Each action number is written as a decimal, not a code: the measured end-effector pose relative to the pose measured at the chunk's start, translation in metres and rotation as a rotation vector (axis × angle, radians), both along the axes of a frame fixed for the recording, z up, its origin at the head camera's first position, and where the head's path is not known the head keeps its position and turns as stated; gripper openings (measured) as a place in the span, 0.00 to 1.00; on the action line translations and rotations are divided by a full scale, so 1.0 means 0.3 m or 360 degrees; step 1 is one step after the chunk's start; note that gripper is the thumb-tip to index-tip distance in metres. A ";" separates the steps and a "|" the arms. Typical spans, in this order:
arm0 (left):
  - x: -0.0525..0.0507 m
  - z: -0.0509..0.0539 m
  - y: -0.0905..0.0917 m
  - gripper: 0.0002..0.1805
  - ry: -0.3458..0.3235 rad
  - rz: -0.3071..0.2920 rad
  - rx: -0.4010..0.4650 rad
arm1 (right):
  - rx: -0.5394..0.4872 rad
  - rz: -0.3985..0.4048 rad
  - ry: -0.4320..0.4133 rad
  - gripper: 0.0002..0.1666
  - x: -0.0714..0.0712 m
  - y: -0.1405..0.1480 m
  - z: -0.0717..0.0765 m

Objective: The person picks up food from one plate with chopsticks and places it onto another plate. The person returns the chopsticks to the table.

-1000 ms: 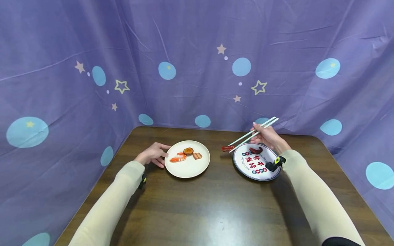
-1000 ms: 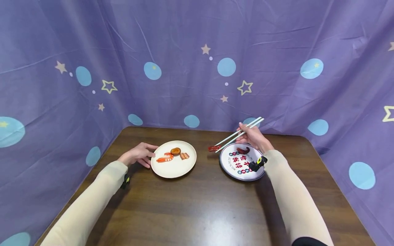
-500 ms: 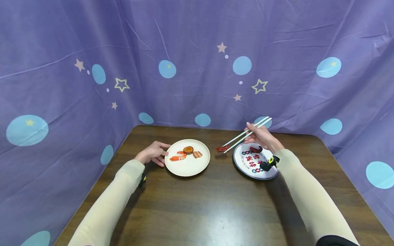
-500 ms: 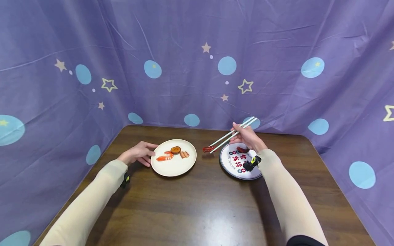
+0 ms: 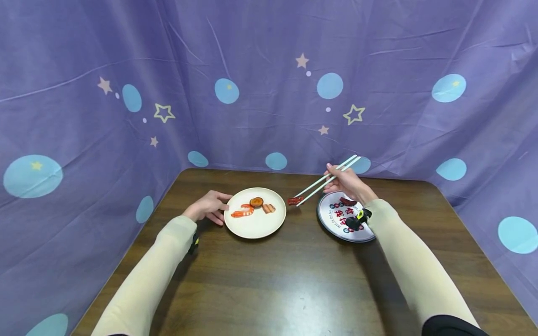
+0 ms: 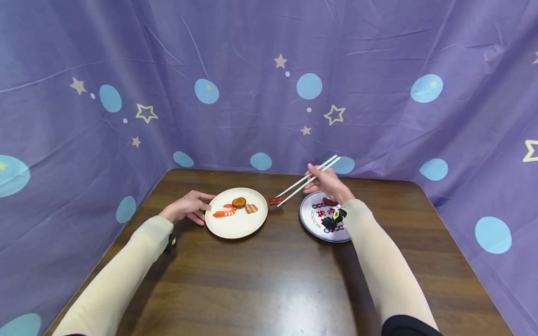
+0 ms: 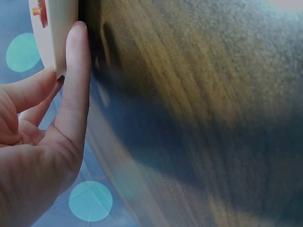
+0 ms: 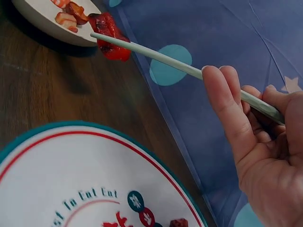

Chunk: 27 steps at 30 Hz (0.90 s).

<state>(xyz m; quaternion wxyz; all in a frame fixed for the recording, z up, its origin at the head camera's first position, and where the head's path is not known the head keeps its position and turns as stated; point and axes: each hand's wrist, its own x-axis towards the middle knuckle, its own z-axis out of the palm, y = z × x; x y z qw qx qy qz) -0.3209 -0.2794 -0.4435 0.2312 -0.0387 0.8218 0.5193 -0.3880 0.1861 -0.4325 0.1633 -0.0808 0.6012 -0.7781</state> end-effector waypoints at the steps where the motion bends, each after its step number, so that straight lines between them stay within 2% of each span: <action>1: 0.000 -0.001 0.000 0.33 -0.0002 0.0000 0.0000 | -0.0003 -0.0003 -0.0003 0.21 0.000 -0.009 -0.001; 10: 0.002 0.000 -0.003 0.33 0.0003 -0.0007 -0.0006 | 0.0027 0.0053 0.0060 0.21 0.004 -0.092 0.002; 19: 0.002 -0.010 0.000 0.34 0.0000 -0.0007 0.0002 | 0.0054 0.0034 0.0014 0.23 0.003 -0.152 -0.011; 27: -0.003 -0.008 -0.003 0.33 0.0008 0.0008 -0.0003 | 0.0049 0.0047 0.0041 0.21 0.002 -0.196 -0.027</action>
